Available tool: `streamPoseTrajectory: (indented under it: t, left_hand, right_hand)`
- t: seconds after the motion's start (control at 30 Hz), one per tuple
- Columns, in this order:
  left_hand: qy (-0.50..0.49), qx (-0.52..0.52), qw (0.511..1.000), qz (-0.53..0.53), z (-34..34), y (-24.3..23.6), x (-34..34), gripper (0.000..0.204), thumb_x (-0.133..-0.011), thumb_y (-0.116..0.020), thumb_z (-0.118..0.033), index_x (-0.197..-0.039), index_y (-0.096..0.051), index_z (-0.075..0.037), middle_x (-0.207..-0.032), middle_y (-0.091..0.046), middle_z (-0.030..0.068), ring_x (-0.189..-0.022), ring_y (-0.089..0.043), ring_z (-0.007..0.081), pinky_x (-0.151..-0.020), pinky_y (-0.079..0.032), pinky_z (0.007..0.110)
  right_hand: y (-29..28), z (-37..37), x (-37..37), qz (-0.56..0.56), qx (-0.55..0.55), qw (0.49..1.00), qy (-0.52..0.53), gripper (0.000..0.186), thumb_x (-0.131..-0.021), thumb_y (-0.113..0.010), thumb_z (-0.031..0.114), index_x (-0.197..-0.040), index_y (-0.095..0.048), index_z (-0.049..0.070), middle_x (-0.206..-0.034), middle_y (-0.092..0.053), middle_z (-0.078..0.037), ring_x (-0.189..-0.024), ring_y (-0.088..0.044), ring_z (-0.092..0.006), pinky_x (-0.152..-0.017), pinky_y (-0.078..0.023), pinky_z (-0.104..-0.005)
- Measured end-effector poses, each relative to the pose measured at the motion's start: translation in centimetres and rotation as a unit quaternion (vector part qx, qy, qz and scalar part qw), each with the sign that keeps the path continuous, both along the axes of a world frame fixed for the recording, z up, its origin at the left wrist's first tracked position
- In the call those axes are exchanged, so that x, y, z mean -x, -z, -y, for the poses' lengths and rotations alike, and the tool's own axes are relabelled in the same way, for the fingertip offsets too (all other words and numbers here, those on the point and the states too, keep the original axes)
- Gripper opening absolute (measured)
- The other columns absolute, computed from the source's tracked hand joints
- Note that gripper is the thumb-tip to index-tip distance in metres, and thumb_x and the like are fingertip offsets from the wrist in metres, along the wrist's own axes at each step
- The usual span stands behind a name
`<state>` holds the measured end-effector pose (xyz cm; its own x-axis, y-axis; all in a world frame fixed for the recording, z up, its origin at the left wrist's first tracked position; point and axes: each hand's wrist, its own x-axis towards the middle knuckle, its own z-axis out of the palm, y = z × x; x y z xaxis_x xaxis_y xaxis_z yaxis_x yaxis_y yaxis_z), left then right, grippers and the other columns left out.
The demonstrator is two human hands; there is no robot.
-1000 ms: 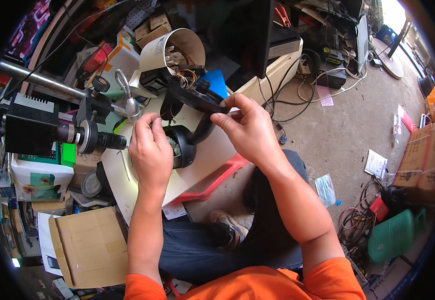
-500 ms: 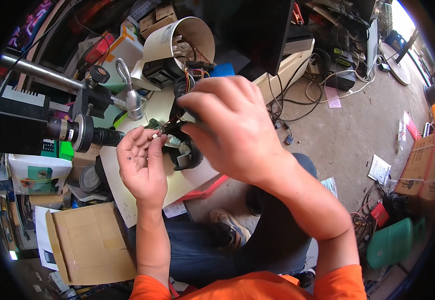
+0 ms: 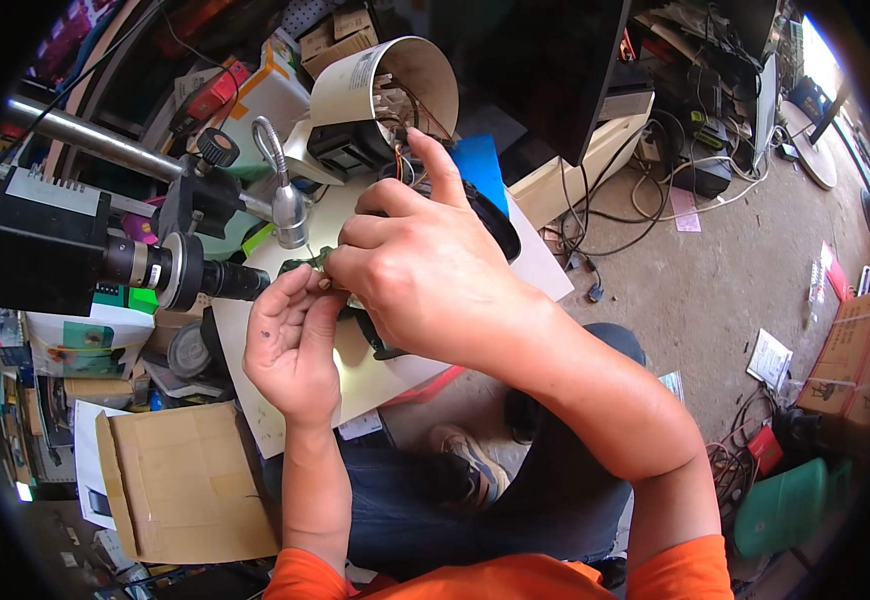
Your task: The person disassembles a black electronic device, removes internal components, and manipulates wires and small parts under a microscope. They repeatedly inspect the device and its parts, occasionally adjusting the microscope and handling a white cloth.
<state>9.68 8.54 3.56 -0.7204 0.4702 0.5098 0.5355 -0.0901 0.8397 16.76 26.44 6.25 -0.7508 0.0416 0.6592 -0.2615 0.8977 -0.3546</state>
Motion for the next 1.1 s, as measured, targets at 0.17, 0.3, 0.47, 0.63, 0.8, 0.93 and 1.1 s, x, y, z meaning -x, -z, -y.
streamPoseTrajectory:
  t: [0.17, 0.3, 0.47, 0.63, 0.8, 0.93, 1.1]
  left_hand:
    - [0.05, -0.021, 0.995, 0.086, -0.5, -0.8, 0.4, 0.026, -0.097, -0.067, 0.009, -0.123, -0.067, 0.009, -0.114, -0.069, 0.0126, -0.101, -0.07, 0.0174, -0.091, -0.058, 0.029]
    - [0.058, -0.013, 0.994, 0.092, -0.9, -1.1, 0.6, 0.02, -0.096, -0.068, 0.009, -0.116, -0.071, 0.009, -0.116, -0.066, 0.0116, -0.099, -0.068, 0.0159, -0.087, -0.057, 0.026]
    - [0.043, -0.009, 0.998, 0.049, -1.1, -1.2, 0.6, 0.018, -0.095, -0.07, 0.009, -0.113, -0.071, 0.008, -0.114, -0.067, 0.0114, -0.095, -0.067, 0.0146, -0.085, -0.057, 0.026]
    - [0.02, 0.003, 1.0, 0.024, -1.2, -1.0, 0.5, 0.016, -0.093, -0.074, 0.007, -0.109, -0.071, 0.007, -0.111, -0.068, 0.0107, -0.092, -0.065, 0.0132, -0.081, -0.055, 0.025]
    - [0.005, 0.014, 1.0, -0.02, -1.1, -0.5, 1.0, 0.017, -0.091, -0.077, 0.006, -0.107, -0.071, 0.006, -0.108, -0.069, 0.0106, -0.089, -0.064, 0.0118, -0.076, -0.053, 0.024]
    - [0.001, 0.016, 1.0, -0.014, -1.1, -0.5, 0.9, 0.019, -0.092, -0.077, 0.005, -0.109, -0.071, 0.006, -0.109, -0.069, 0.0107, -0.09, -0.064, 0.0121, -0.078, -0.054, 0.024]
    - [0.026, 0.027, 0.998, 0.048, -0.5, -1.2, 0.6, 0.022, -0.094, -0.075, 0.003, -0.115, -0.07, 0.007, -0.111, -0.069, 0.0109, -0.09, -0.064, 0.0116, -0.079, -0.054, 0.024]
  right_hand:
    - [0.0, -0.7, -0.3, -0.008, 0.05, 0.999, -0.016, 0.014, -0.077, -0.084, 0.012, -0.088, -0.077, 0.015, -0.085, -0.07, 0.004, -0.108, -0.066, -0.0197, -0.12, -0.025, -0.0619]
    - [0.2, -1.1, -0.3, -0.01, 0.072, 0.997, -0.024, 0.011, -0.079, -0.083, 0.013, -0.088, -0.076, 0.014, -0.085, -0.069, 0.003, -0.108, -0.065, -0.0209, -0.12, -0.025, -0.0617]
    - [0.2, -1.1, -0.3, -0.007, 0.1, 0.994, -0.031, 0.01, -0.081, -0.081, 0.015, -0.088, -0.075, 0.012, -0.086, -0.069, 0.001, -0.109, -0.065, -0.0224, -0.119, -0.026, -0.0604]
    - [0.2, -1.2, -0.3, -0.003, 0.113, 0.993, -0.04, 0.007, -0.083, -0.079, 0.014, -0.088, -0.074, 0.011, -0.086, -0.068, 0.0, -0.11, -0.065, -0.0232, -0.119, -0.027, -0.0587]
    - [0.2, -1.3, -0.2, 0.005, 0.111, 0.993, -0.049, 0.008, -0.083, -0.079, 0.013, -0.088, -0.073, 0.01, -0.086, -0.067, 0.0, -0.11, -0.065, -0.024, -0.119, -0.028, -0.0589]
    - [0.1, -1.4, -0.2, 0.001, 0.095, 0.994, -0.048, 0.009, -0.083, -0.078, 0.013, -0.088, -0.072, 0.01, -0.087, -0.067, -0.001, -0.109, -0.064, -0.025, -0.118, -0.028, -0.0596]
    - [0.0, -1.4, -0.3, -0.001, 0.075, 0.996, -0.051, 0.011, -0.083, -0.078, 0.014, -0.089, -0.07, 0.01, -0.089, -0.066, -0.002, -0.108, -0.064, -0.0251, -0.116, -0.029, -0.0608]
